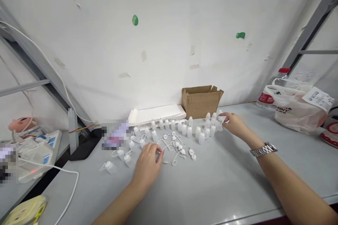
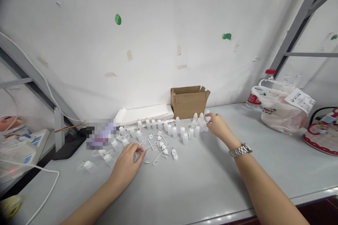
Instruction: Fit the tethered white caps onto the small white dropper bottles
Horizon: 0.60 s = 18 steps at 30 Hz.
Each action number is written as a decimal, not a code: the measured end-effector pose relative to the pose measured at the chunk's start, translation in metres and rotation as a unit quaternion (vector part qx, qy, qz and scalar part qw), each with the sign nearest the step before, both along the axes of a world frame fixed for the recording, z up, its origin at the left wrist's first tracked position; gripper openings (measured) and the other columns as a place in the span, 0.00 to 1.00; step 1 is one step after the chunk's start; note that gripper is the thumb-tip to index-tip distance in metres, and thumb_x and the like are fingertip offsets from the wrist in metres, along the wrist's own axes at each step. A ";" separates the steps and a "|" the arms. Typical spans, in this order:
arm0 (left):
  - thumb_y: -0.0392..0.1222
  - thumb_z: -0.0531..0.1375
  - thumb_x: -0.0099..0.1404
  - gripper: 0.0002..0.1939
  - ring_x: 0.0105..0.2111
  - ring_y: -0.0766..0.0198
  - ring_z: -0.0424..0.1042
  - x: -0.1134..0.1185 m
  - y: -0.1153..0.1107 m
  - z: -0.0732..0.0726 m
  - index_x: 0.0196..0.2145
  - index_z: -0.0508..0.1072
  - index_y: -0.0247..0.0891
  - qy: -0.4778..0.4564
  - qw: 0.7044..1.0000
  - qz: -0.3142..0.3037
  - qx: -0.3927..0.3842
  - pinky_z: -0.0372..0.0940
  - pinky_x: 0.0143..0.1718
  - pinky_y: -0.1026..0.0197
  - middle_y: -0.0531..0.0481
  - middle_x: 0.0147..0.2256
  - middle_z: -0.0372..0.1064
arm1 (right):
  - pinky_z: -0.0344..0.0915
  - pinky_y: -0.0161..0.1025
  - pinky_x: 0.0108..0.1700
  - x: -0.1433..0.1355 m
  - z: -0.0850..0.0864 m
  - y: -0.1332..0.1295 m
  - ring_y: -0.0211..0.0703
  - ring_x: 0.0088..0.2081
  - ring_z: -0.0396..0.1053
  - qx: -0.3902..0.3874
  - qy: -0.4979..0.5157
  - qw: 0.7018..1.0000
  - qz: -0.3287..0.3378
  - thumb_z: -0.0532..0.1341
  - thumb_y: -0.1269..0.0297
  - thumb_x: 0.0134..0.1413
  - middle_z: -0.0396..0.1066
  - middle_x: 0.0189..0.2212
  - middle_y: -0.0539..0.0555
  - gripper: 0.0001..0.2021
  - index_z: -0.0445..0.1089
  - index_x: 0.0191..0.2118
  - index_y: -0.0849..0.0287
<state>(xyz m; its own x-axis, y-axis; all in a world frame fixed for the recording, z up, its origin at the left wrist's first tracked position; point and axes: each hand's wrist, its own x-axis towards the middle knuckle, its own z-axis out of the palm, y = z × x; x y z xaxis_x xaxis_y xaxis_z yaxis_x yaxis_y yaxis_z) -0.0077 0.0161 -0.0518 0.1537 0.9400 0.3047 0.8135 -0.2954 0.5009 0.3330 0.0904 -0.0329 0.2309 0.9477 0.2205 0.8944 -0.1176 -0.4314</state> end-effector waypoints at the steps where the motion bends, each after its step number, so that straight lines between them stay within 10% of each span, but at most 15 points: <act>1: 0.39 0.50 0.61 0.05 0.38 0.55 0.66 0.000 0.000 0.000 0.29 0.64 0.41 -0.002 1.000 0.000 0.000 0.62 0.39 0.52 0.48 0.32 0.67 | 0.60 0.35 0.35 0.000 -0.001 0.000 0.44 0.33 0.67 0.001 -0.004 1.000 -0.002 0.55 0.79 0.44 0.67 0.31 0.56 0.20 0.69 0.45 0.63; 18: 0.43 0.50 0.61 0.07 0.35 0.56 0.66 0.001 -0.003 0.001 0.27 0.63 0.41 0.017 1.000 0.003 0.006 0.62 0.35 0.55 0.50 0.30 0.65 | 0.61 0.40 0.34 0.023 -0.002 -0.003 0.51 0.35 0.70 -0.068 -0.096 0.984 -0.134 0.55 0.64 0.54 0.66 0.41 0.69 0.16 0.67 0.45 0.69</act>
